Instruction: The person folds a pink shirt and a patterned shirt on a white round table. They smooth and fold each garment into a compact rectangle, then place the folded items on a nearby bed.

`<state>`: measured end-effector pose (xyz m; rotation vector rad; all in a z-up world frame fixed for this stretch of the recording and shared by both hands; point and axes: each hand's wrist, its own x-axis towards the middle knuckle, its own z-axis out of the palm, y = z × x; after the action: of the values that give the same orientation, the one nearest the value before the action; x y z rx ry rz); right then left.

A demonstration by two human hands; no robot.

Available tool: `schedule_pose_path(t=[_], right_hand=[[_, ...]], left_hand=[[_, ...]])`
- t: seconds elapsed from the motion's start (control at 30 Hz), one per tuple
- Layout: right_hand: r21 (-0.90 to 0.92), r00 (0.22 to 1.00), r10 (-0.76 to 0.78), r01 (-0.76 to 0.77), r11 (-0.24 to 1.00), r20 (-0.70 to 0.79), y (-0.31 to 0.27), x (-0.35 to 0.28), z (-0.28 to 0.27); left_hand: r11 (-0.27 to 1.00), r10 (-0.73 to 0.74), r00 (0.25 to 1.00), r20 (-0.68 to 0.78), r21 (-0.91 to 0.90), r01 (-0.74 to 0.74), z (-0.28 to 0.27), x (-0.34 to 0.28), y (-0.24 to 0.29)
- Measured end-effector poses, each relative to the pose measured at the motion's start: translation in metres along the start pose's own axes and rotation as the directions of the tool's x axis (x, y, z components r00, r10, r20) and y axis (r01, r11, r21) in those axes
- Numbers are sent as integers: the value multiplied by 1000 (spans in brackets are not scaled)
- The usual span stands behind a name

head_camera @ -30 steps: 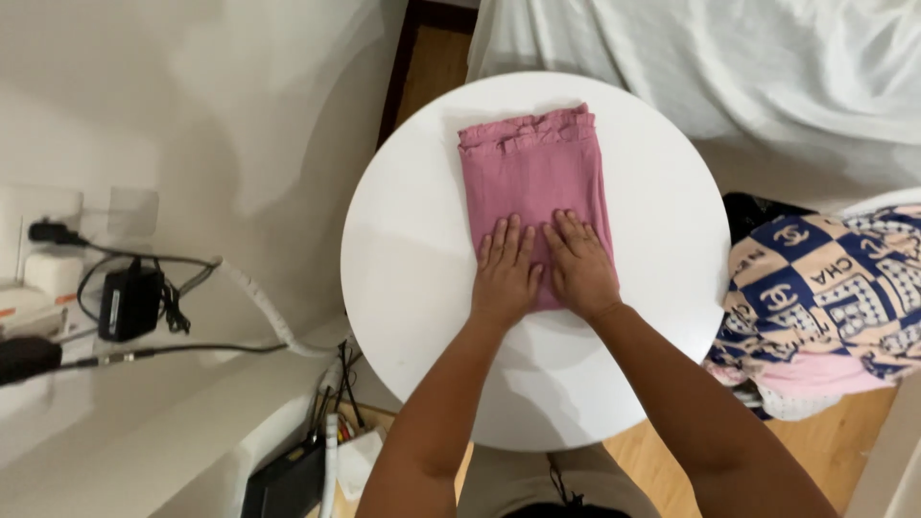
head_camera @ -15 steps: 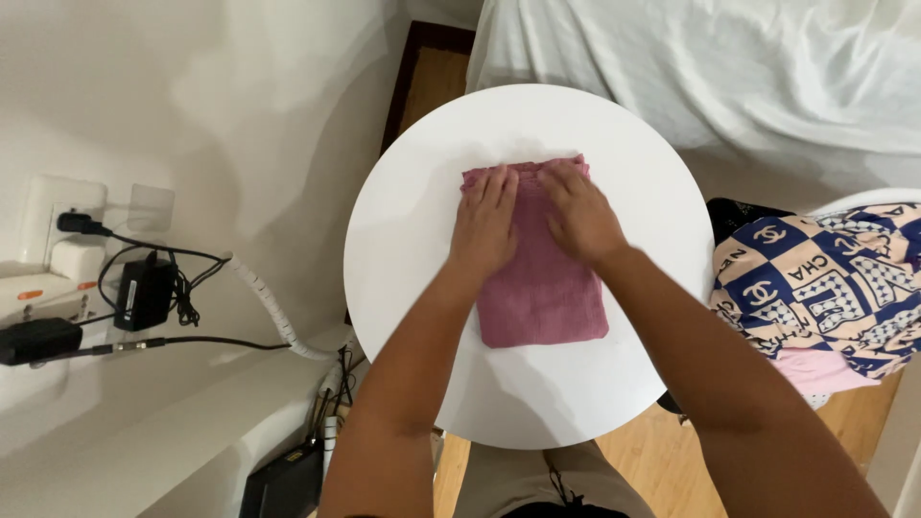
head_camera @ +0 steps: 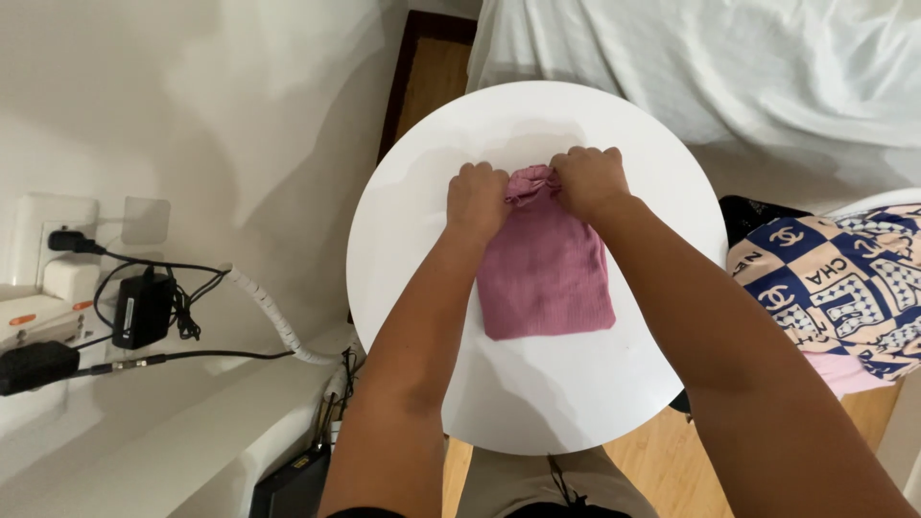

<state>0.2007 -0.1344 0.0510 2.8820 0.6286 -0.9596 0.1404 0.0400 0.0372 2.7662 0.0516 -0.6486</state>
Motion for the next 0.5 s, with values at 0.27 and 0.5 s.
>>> schedule_pose_path(t=[0.27,0.5], right_hand=[[14,688,-227,326,945,-689,16,-63,15],[-6,629,-265,382,924,-731,23,-136,88]], left_hand=[[959,225,794,-564,-16,-283,-7,-51,0],[953,292,770,-567,99,-288,40,-137,16]])
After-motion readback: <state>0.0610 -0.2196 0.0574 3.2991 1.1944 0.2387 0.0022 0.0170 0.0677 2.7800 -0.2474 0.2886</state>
